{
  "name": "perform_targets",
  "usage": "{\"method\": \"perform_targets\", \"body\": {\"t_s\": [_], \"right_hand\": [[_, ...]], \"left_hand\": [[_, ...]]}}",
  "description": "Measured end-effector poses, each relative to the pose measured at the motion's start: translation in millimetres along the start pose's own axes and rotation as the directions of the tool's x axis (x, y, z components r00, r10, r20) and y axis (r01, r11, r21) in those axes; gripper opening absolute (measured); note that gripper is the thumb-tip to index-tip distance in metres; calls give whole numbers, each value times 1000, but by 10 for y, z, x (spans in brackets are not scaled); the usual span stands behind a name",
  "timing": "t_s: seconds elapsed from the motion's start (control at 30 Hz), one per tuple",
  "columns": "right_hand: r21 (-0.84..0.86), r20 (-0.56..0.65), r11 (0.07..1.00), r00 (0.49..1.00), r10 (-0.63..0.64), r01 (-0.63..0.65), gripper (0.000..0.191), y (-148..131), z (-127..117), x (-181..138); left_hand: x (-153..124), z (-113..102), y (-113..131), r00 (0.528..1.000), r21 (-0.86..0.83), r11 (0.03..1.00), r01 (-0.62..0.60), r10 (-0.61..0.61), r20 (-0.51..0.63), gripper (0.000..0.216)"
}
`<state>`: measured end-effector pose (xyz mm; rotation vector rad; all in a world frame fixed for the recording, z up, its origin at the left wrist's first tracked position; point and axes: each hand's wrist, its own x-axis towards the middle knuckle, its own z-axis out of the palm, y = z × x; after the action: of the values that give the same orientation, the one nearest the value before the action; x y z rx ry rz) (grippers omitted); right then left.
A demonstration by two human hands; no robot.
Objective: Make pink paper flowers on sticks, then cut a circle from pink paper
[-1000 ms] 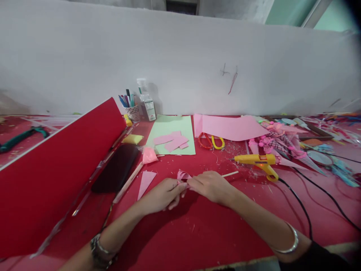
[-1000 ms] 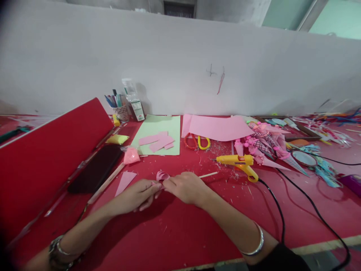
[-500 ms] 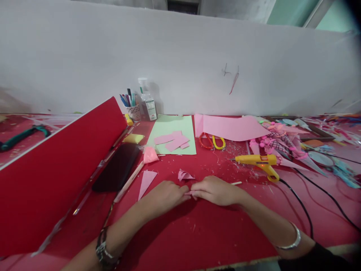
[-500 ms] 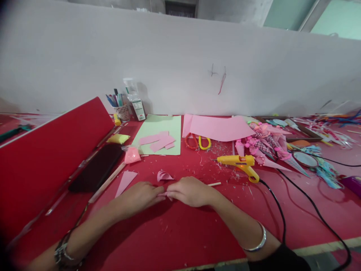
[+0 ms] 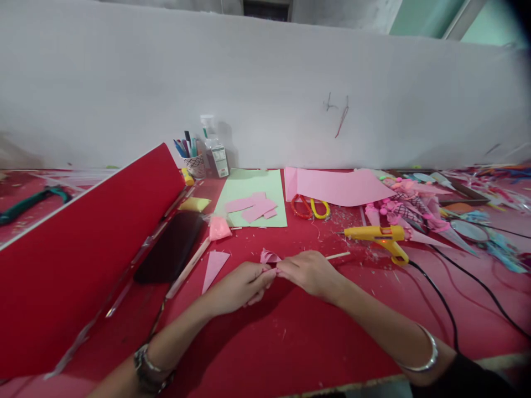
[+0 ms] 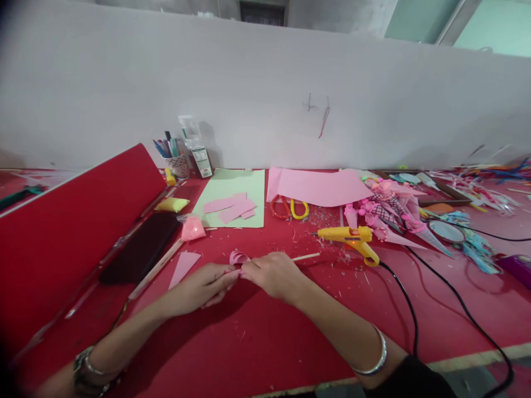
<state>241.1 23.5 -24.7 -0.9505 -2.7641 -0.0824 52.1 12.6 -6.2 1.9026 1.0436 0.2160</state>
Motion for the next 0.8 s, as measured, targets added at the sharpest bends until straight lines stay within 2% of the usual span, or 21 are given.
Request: {"method": "perform_targets", "body": {"t_s": [0.07,0.13,0.17,0.23,0.33,0.4,0.47,0.53,0.6,0.63,0.7,0.8], "right_hand": [[58,99,997,994,38,-43,31,5,-18,2],[115,193,989,979,67,-90,32,7,-49,7],[150,227,983,971,69,-105,32,9,-70,9],[247,269,962,962,46,-115,30,17,-116,10],[463,308,877,951,-19,-133,29,43,-177,0],[619,357,761,933,-52,-195,30,67,-198,-14],[739,434,601,897,-81,-303,31,91,-201,-31],[791,510,451,853,-111,-414,32,109,-190,-46],[799,546,374,829,-122,-471,33,115,-179,-51],[797,547,370,830,-109,-476,34,113,-175,-49],[788,508,430,860,-49,-441,36,97,-171,-35],[698,342,654,938,51,-290,35,69,-157,-3]], "left_hand": [[25,13,-39,993,331,941,-70,96,-64,42],[49,33,-88,974,646,757,-95,205,-97,41],[58,45,-111,961,752,651,-102,261,-96,40],[67,65,-140,929,863,485,-144,368,-52,38],[57,77,-116,875,896,371,-244,484,38,34],[41,74,-65,842,895,335,-295,533,78,34],[27,70,-16,815,895,307,-323,572,98,35],[21,70,3,789,895,293,-337,607,98,38],[28,73,-23,782,895,301,-330,619,81,40],[35,74,-50,788,896,314,-314,612,61,41],[57,74,-116,827,897,367,-248,563,-2,42],[86,59,-183,911,848,515,-125,398,-107,44]]}}
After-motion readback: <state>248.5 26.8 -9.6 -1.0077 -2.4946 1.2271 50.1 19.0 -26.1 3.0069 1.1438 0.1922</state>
